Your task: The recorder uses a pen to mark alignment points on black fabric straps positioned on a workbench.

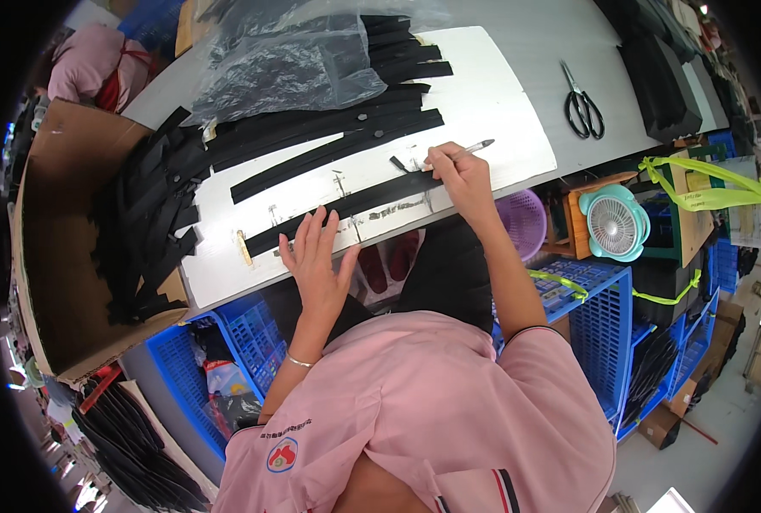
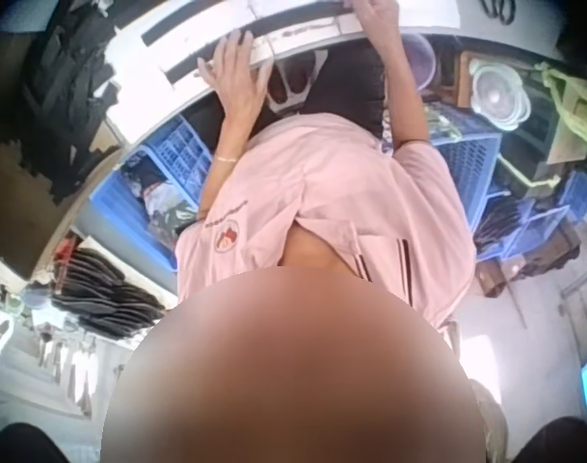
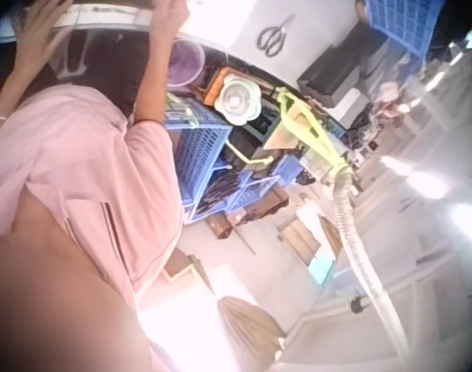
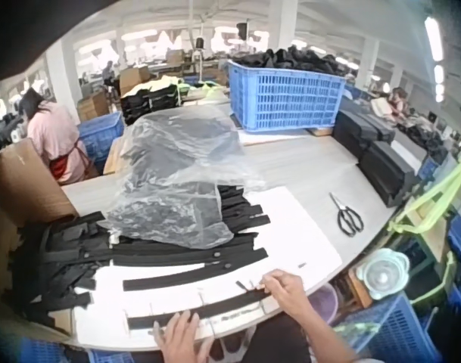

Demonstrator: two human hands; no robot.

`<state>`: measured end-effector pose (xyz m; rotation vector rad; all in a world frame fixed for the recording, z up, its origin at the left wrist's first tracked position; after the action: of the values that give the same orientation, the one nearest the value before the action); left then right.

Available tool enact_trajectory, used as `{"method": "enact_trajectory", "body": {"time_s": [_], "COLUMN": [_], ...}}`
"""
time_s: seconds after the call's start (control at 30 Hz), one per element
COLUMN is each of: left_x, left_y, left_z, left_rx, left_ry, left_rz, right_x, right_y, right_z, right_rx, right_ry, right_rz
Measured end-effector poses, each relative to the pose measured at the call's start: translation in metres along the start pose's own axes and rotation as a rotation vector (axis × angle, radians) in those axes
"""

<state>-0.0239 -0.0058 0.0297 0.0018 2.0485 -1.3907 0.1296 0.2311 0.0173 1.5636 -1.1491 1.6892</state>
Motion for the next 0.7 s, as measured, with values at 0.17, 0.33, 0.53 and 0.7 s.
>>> {"method": "enact_trajectory", "body": {"time_s": [0.17,0.33,0.53,0.7], "left_x": [-0.02,-0.067,-0.079,-0.081], "left_y": [0.001,0.027,0.053,0.052], "left_z": [-0.014,-0.061,-0.087,-0.084], "left_rx": [-0.028,-0.012,0.076,0.023], "left_ry": [-0.014,0.193,0.235,0.279], "left_rz": [0.078,0.248,0.304,0.245], "right_x": [-0.004,0.0,-0.007,0.001], "right_y": [0.003,0.005,0.005,0.007], "right_z": [-0.001,-0.001,0.001,0.001], "right_rx": [-0.005,-0.006,0.007,0.015], "right_ry": [-0.085,-0.116,-0.103,-0.176], "right_rz": [-0.011,-0.021,-0.036,0.022]}}
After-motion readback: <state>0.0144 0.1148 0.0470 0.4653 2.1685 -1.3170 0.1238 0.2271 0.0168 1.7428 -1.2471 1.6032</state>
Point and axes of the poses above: each hand's wrist, its own z-axis away from the middle knuckle, its own y-axis out of the palm, x = y × z, the point moved 10 cm from there along -z, towards the middle knuckle, and after that the axes turned 3 degrees about -y, right-handed, at the moved point
